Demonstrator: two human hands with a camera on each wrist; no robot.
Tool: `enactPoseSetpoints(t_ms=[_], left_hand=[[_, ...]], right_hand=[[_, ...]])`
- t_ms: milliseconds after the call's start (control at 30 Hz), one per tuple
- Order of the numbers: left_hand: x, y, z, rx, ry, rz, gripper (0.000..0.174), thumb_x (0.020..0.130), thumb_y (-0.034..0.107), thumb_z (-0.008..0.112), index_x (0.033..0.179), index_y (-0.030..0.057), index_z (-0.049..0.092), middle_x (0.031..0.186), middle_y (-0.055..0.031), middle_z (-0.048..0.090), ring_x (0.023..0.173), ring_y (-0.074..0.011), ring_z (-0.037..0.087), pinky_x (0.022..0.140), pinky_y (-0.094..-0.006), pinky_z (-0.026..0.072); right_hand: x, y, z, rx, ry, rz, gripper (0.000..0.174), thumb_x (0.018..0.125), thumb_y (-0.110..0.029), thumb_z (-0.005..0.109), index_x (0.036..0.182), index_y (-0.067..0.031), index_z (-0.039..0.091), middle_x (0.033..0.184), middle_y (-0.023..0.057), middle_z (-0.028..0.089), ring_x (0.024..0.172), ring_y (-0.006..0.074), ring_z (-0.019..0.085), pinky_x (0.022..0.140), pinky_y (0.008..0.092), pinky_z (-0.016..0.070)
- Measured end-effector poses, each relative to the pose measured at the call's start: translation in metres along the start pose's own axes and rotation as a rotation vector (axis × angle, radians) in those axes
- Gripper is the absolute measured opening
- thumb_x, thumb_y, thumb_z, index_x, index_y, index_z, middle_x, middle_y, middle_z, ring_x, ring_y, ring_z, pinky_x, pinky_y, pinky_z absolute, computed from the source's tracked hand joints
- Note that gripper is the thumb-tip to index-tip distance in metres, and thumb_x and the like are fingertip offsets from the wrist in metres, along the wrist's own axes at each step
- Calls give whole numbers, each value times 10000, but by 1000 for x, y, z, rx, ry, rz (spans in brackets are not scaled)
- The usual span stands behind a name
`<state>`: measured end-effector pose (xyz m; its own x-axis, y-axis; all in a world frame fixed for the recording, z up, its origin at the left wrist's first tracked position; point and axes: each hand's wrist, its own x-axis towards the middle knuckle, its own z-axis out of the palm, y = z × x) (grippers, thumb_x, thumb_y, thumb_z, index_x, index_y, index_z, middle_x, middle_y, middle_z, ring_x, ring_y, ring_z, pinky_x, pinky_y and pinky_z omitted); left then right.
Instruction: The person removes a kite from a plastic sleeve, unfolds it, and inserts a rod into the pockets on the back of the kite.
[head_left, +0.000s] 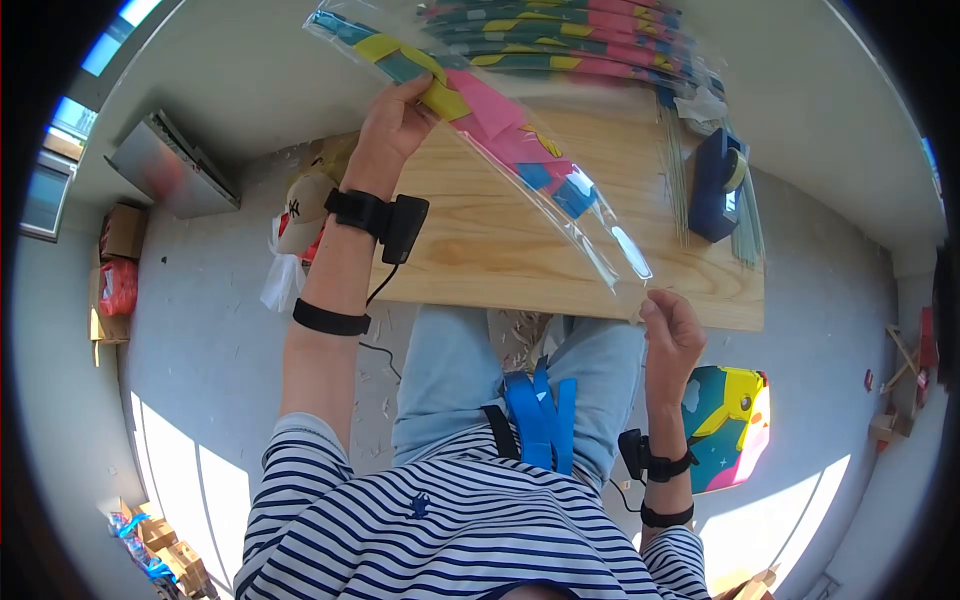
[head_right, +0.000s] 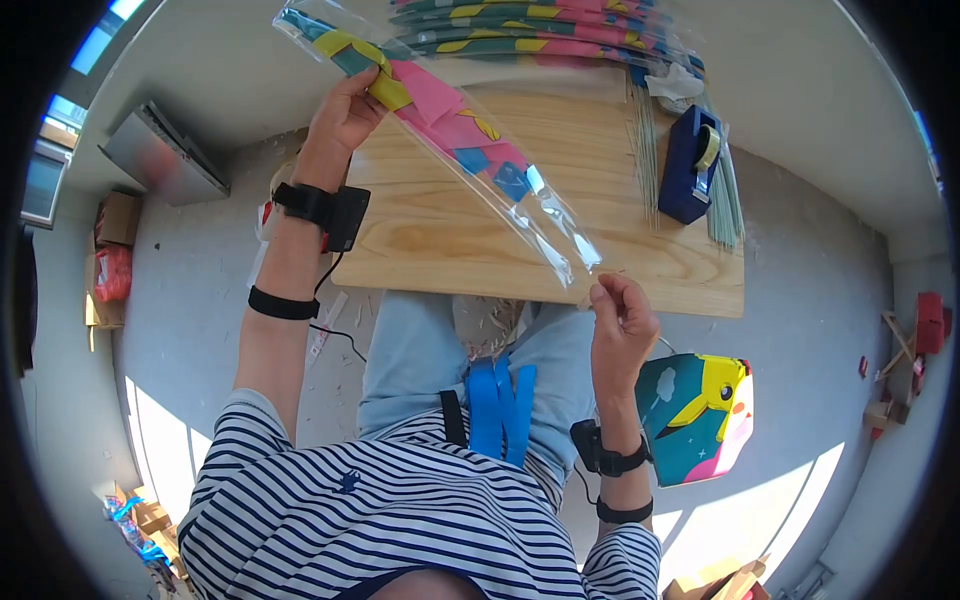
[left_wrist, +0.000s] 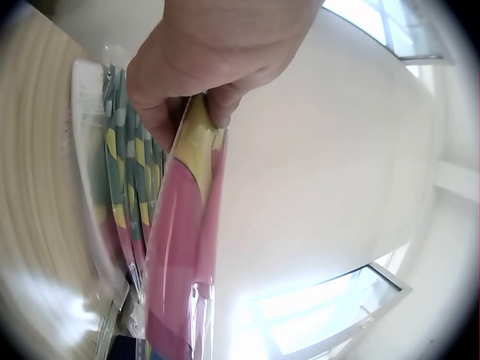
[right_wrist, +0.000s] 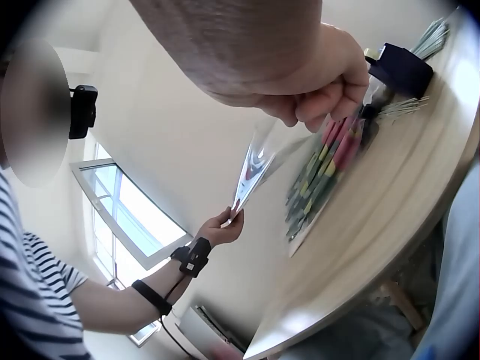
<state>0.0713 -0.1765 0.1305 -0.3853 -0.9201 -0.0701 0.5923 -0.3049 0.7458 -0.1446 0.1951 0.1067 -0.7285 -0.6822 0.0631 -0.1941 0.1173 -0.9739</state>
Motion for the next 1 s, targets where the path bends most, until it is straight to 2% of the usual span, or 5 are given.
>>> enactPoseSetpoints(t_ms=[167,267,333,633,1000], left_hand=[[-8,-4,6,-1,-82,-40,240,912,35,661,1145,31,603,1142,-82,664,1075,-225,647,956,-385,537],[-12,-8,12,4,-44,-39,238,910,36,664,1140,33,605,1138,-80,666,1068,-221,649,949,-380,539],[-13,-9,13,-3,-55,-38,239,908,34,666,1139,33,605,1135,-78,667,1067,-218,649,946,-379,540],[-19,-10,13,15,-28,-43,249,906,29,665,1147,24,602,1131,-80,665,1058,-218,650,927,-388,548],[-22,-22,4,-10,196,-84,259,898,-12,659,1144,-6,581,1134,-103,641,1058,-259,647,925,-405,563]], right_hand=[[0,-5,2,-73,-36,-32,130,877,-15,663,989,29,711,752,5,639,672,52,543,622,200,428],[0,-9,5,11,-71,24,181,880,-10,662,1047,22,725,729,4,635,662,53,552,607,196,422],[0,-12,4,234,-141,86,202,892,-41,669,1076,15,731,706,13,635,636,56,554,572,196,400],[2,-5,-13,421,-325,237,183,901,-111,686,1022,14,744,743,41,665,631,69,552,572,193,373],[-5,-7,-19,339,-215,182,169,892,-79,694,1023,18,741,761,31,669,623,67,542,555,200,386]])
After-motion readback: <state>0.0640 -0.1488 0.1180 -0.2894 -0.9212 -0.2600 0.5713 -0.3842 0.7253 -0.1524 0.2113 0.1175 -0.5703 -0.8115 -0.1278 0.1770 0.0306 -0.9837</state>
